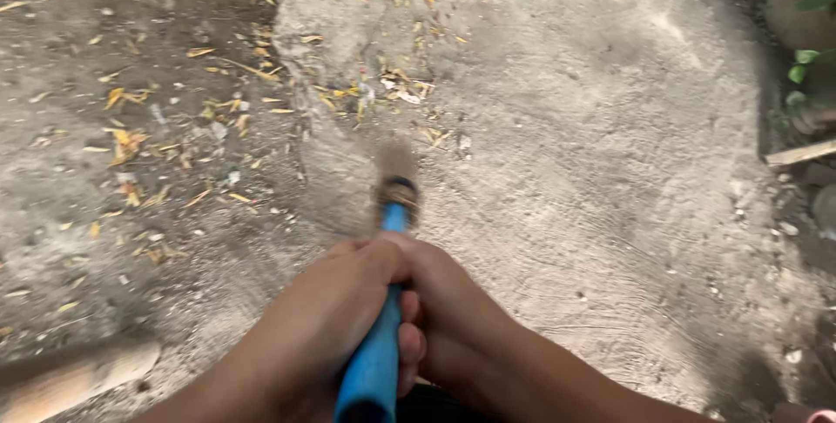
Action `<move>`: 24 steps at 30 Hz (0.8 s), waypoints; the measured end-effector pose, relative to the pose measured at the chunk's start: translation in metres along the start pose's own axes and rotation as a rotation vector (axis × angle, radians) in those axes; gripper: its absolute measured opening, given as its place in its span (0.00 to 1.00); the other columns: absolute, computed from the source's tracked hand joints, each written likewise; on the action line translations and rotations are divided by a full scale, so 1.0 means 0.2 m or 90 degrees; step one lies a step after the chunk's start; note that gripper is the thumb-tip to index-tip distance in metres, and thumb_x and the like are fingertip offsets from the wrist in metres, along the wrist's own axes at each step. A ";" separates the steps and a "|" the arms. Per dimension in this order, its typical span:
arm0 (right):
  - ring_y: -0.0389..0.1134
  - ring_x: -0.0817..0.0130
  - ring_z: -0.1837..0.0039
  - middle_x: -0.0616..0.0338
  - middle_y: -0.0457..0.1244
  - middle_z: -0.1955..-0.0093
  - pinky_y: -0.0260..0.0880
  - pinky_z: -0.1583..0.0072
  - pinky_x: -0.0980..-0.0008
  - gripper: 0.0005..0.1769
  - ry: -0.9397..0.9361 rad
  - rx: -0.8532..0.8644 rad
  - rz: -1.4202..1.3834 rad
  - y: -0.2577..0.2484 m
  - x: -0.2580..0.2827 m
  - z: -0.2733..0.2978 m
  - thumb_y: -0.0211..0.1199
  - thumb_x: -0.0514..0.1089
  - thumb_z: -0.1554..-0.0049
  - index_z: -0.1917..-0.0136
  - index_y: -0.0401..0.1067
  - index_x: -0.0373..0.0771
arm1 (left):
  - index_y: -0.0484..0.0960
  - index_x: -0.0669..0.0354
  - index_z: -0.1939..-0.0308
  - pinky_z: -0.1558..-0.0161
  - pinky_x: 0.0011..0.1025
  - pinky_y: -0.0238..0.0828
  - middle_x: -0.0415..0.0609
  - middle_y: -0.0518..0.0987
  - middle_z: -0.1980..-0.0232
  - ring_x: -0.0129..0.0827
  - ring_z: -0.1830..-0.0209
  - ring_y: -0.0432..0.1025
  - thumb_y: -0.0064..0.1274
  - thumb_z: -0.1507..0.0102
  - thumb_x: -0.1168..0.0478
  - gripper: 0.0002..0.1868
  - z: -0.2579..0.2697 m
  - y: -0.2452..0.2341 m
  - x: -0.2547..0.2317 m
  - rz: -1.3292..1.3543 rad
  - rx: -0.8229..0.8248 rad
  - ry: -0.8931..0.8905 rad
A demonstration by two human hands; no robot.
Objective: The person sweeps dirt, dried leaves, and debris on the ground using a handheld broom, moving around the outdoor area.
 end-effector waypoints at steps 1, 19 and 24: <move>0.51 0.78 0.83 0.72 0.50 0.83 0.52 0.80 0.78 0.17 0.017 -0.059 -0.050 -0.11 0.02 0.04 0.52 0.54 0.39 0.66 0.66 0.45 | 0.68 0.52 0.53 0.81 0.36 0.64 0.47 0.71 0.74 0.33 0.84 0.63 0.44 0.32 0.57 0.07 -0.04 0.07 -0.01 0.008 0.030 -0.002; 0.60 0.80 0.72 0.64 0.61 0.69 0.63 0.70 0.81 0.11 0.003 0.176 0.010 -0.01 0.42 -0.39 0.50 0.45 0.36 0.55 0.65 0.36 | 0.70 0.52 0.51 0.85 0.29 0.65 0.45 0.73 0.73 0.28 0.85 0.65 0.45 0.32 0.54 0.09 -0.25 0.23 -0.37 0.124 -0.122 0.152; 0.57 0.83 0.76 0.69 0.59 0.72 0.59 0.74 0.82 0.08 -0.058 0.148 0.024 -0.06 0.55 -0.02 0.50 0.44 0.39 0.56 0.67 0.39 | 0.62 0.52 0.50 0.84 0.35 0.66 0.52 0.74 0.71 0.36 0.85 0.68 0.41 0.29 0.57 0.07 -0.10 0.44 -0.40 -0.190 -0.119 0.085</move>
Point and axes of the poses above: each hand's wrist, its own z-axis away from the middle knuckle, its own y-axis out of the palm, x = y × z, the point moved 10 cm from there along -z, towards the middle knuckle
